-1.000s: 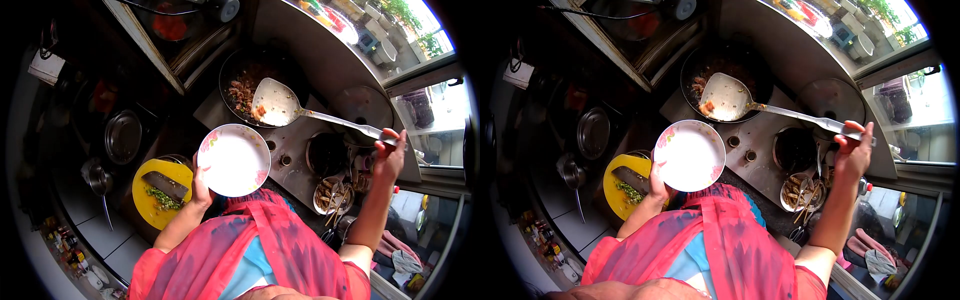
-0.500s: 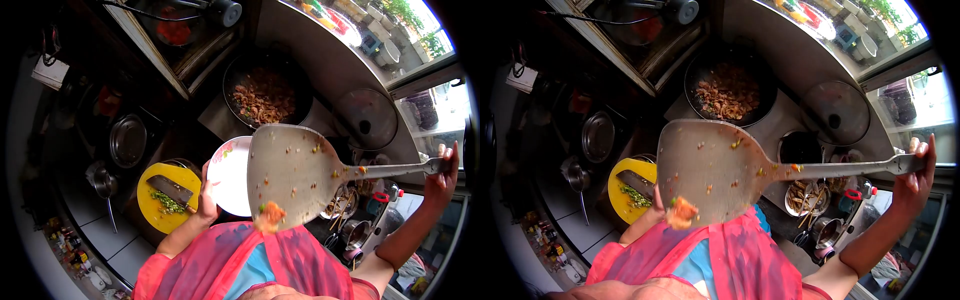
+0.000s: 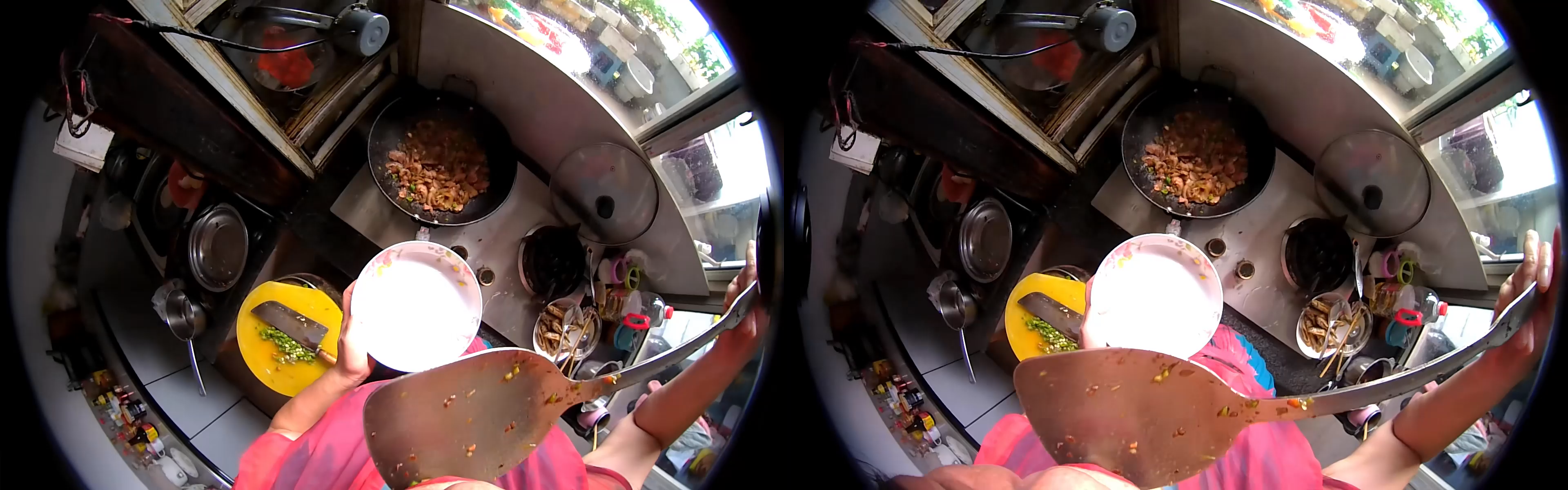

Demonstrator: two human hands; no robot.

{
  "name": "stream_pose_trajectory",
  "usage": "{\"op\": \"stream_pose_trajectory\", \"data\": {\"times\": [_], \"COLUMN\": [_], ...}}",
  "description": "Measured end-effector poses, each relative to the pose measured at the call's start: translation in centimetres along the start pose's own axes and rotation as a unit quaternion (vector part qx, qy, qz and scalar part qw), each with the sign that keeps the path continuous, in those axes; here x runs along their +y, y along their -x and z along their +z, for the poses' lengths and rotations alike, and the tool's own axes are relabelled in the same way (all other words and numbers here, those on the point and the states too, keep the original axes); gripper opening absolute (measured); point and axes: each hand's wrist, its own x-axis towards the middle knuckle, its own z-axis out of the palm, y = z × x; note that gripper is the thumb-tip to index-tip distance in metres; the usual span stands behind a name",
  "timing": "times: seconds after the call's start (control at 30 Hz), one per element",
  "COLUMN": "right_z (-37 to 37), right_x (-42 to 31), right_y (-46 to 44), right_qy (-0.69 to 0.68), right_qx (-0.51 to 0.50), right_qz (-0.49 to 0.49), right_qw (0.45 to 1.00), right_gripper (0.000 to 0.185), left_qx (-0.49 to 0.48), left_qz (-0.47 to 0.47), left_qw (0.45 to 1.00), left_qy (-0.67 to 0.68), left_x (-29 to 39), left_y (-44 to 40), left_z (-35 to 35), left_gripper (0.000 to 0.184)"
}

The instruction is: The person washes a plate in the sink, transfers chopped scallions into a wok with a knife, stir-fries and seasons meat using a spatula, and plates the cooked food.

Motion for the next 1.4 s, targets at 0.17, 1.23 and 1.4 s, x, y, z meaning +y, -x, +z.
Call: {"op": "stream_pose_trajectory", "data": {"times": [0.17,1.23,1.4], "right_z": [4.0,18.9,18.4], "right_x": [0.2,14.6,16.0], "right_y": [-0.2,1.9,3.2], "right_qy": [0.252,0.362,0.356], "right_qx": [0.141,-0.423,-0.447], "right_qz": [-0.106,-0.117,-0.034], "right_qw": [0.951,0.822,0.82], "right_gripper": [0.065,0.03,0.032], "left_qx": [0.024,-0.024,-0.028], "left_qz": [-0.018,-0.036,-0.05], "left_qw": [1.0,0.996,0.994], "left_qy": [0.004,0.08,0.095], "left_x": [-0.6,-4.7,-4.6], "left_y": [0.6,-4.0,-4.0], "left_z": [-0.4,-3.4,-3.5], "left_gripper": [0.052,0.055,0.055]}}
